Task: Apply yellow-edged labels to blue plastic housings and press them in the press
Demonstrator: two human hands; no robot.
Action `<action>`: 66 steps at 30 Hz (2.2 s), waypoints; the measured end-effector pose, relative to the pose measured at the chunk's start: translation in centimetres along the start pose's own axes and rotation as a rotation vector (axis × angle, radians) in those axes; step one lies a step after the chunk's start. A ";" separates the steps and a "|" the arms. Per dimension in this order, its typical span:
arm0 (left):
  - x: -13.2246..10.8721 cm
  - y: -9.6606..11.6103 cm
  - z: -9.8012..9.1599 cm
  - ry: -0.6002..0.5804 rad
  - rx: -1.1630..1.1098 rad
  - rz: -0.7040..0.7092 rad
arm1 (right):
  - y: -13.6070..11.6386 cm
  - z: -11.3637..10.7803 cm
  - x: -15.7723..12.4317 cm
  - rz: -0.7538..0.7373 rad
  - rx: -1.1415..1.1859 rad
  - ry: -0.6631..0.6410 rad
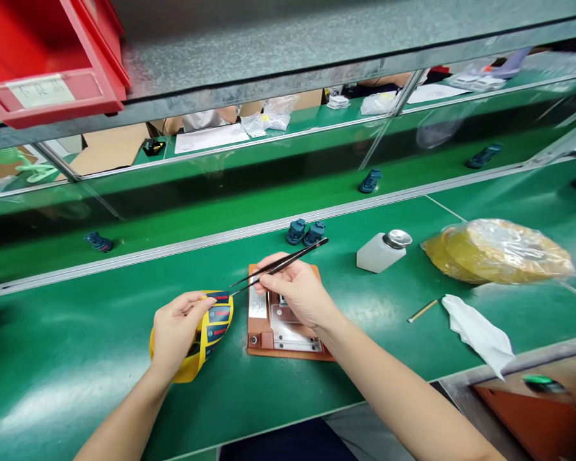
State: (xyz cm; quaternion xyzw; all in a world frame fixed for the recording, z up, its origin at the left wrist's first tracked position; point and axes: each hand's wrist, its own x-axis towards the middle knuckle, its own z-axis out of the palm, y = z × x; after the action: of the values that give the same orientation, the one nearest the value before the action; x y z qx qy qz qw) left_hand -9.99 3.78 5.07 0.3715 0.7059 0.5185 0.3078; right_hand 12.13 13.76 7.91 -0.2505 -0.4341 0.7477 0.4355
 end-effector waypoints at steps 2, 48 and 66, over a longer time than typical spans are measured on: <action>-0.3 -0.3 -0.2 0.010 0.011 0.004 | 0.1 0.8 0.6 0.002 -0.044 -0.001; -5.7 -0.5 8.4 -0.563 0.754 1.152 | -1.6 -10.1 -1.1 0.006 -0.457 0.049; -5.6 -0.4 8.4 -0.562 0.784 1.128 | -1.6 -10.1 -1.0 0.016 -0.441 0.028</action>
State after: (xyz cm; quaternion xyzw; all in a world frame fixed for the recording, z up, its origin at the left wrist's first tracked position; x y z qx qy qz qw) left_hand -0.24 3.22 2.70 0.8791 0.4358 0.1930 0.0083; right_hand 20.90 17.67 4.26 -0.3535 -0.5789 0.6347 0.3703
